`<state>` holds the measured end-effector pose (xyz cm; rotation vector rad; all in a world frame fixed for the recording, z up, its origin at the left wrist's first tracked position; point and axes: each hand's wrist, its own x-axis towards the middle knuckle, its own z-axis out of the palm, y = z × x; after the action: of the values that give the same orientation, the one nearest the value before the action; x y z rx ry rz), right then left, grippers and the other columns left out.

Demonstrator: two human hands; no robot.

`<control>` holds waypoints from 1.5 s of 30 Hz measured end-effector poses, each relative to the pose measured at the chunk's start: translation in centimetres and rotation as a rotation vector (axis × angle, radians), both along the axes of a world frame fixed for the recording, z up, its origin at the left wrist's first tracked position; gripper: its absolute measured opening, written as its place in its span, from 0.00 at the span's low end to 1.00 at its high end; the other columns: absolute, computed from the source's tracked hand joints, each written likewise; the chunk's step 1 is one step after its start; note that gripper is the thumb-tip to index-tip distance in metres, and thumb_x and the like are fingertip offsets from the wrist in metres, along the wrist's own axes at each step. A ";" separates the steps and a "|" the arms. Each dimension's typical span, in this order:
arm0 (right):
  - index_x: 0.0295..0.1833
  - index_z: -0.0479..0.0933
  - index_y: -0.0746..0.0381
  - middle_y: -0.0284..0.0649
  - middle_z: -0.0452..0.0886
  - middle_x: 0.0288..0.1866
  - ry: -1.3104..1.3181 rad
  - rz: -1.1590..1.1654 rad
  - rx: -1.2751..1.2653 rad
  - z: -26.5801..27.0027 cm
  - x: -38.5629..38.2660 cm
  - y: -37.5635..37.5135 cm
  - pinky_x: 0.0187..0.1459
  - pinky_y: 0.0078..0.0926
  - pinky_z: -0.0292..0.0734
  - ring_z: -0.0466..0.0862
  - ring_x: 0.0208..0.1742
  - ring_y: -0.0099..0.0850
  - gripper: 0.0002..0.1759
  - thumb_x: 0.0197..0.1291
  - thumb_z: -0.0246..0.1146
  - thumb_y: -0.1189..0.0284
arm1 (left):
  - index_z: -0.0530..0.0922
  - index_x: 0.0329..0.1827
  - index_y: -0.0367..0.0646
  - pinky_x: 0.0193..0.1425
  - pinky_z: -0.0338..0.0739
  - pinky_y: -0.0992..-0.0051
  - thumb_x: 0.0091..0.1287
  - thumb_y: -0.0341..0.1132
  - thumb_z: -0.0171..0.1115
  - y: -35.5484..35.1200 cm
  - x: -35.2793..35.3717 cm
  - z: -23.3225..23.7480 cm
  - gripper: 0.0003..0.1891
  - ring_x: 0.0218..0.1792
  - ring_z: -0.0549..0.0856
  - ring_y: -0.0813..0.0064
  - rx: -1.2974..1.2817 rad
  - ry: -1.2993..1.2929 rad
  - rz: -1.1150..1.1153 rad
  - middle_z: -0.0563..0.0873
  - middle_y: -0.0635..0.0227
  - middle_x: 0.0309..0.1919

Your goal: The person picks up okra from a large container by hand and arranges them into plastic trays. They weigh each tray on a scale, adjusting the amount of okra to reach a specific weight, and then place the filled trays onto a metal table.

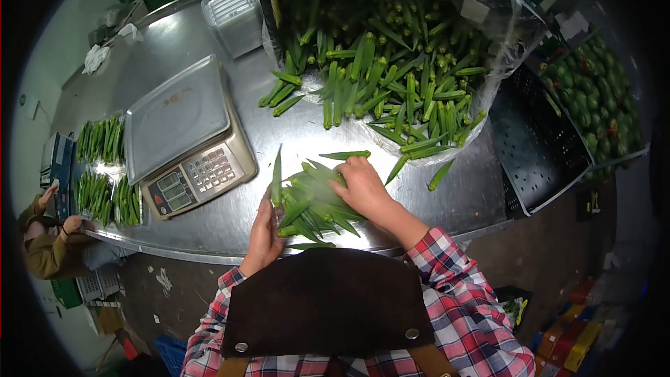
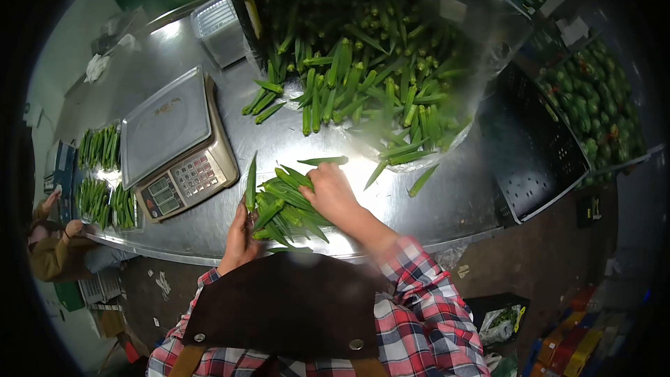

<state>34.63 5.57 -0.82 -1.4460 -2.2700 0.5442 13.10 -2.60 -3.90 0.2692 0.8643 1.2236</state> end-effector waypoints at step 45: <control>0.41 0.78 0.68 0.44 0.78 0.44 0.383 -0.069 0.044 1.8 -6.7 1.8 0.46 0.25 0.73 0.79 0.45 0.35 0.08 0.59 0.59 0.76 | 0.67 0.63 0.35 0.56 0.70 0.72 0.63 0.34 0.58 13.6 -33.3 2.2 0.25 0.52 0.77 0.65 0.176 1.243 0.459 0.76 0.54 0.54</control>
<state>27.89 7.38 1.02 -1.2673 -1.9141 0.6799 -20.22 11.03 -1.66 1.0846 1.9567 1.5276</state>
